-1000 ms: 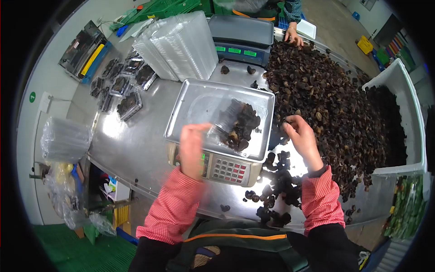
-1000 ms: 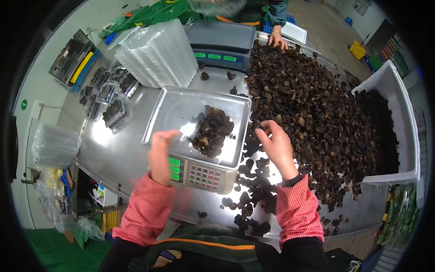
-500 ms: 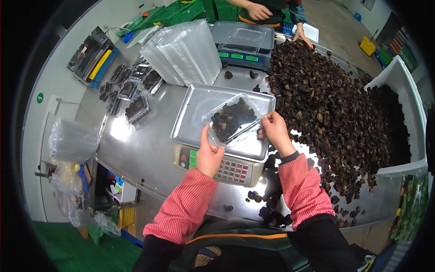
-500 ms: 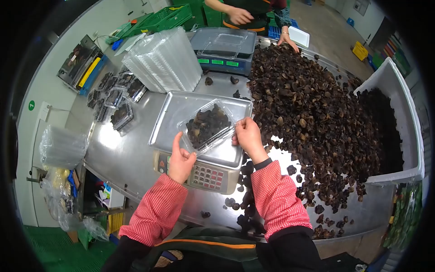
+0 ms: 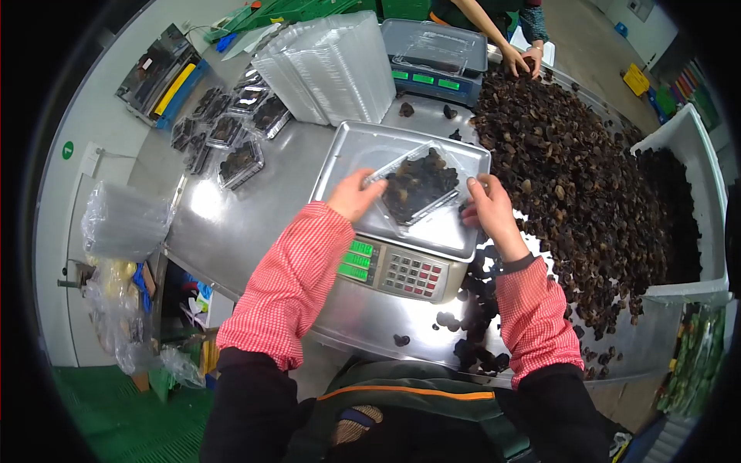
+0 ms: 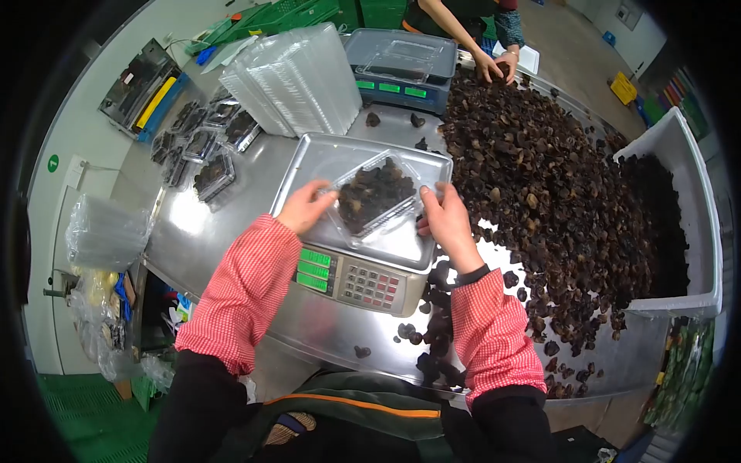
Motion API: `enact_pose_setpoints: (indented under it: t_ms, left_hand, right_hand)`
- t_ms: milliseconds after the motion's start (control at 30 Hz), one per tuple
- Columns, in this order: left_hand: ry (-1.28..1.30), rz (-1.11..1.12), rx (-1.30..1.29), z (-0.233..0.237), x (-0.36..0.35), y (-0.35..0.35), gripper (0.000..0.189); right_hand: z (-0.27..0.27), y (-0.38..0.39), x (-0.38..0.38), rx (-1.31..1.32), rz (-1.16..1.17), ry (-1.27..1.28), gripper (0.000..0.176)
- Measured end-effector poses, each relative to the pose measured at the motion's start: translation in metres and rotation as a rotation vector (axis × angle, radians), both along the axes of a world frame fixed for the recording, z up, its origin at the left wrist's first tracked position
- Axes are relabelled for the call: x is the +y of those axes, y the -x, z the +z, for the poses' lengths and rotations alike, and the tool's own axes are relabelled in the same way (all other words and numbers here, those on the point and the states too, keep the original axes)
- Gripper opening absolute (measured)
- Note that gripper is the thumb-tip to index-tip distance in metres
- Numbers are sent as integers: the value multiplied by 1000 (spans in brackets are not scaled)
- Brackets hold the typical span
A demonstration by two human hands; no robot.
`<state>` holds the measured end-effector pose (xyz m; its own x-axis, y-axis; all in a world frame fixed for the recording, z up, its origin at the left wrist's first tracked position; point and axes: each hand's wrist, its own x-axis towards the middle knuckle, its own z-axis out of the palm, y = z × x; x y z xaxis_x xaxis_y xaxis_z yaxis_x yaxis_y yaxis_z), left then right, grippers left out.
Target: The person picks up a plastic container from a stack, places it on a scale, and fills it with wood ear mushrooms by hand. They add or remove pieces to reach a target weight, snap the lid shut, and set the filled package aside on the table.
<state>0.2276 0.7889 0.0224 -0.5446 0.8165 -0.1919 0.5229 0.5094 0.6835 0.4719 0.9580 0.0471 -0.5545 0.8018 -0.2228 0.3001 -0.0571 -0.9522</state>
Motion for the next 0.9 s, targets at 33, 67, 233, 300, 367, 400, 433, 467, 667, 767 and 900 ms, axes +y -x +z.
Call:
enact_pose_setpoints:
  t_ms: [33,67,233,300,367,400,433,467,667,767,900]
  left_hand:
    - [31,40,-176,14,0,-6,62]
    - [59,81,-349,28,-4,-11,58]
    - [-67,231,-933,40,-76,2,38]
    - [-177,311,-1043,42,-104,17,33]
    - [-311,413,-1098,43,-126,42,28]
    - [-386,474,-1094,43,-138,57,26]
    - [-460,529,-1090,43,-148,74,25]
    - [-556,581,-1065,41,-155,96,25]
    - [-773,941,-957,37,-142,165,60]
    - [-570,652,-845,38,-131,117,67]
    - [-438,497,-916,31,-134,60,53]
  right_hand:
    - [-2,8,-1,-27,49,3,54]
    - [-2,13,0,-10,71,-31,54]
    - [23,56,-5,-73,356,-289,55]
    - [40,86,-12,-181,453,-549,60]
    - [66,118,-15,-121,451,-727,52]
    - [75,135,-13,-79,438,-828,49]
    - [90,150,-14,-28,422,-934,41]
    - [102,166,-12,12,402,-1064,40]
    - [137,267,9,18,177,-1621,29]
    - [127,300,24,-235,265,-1738,21]
    - [118,315,40,-210,413,-1707,15]
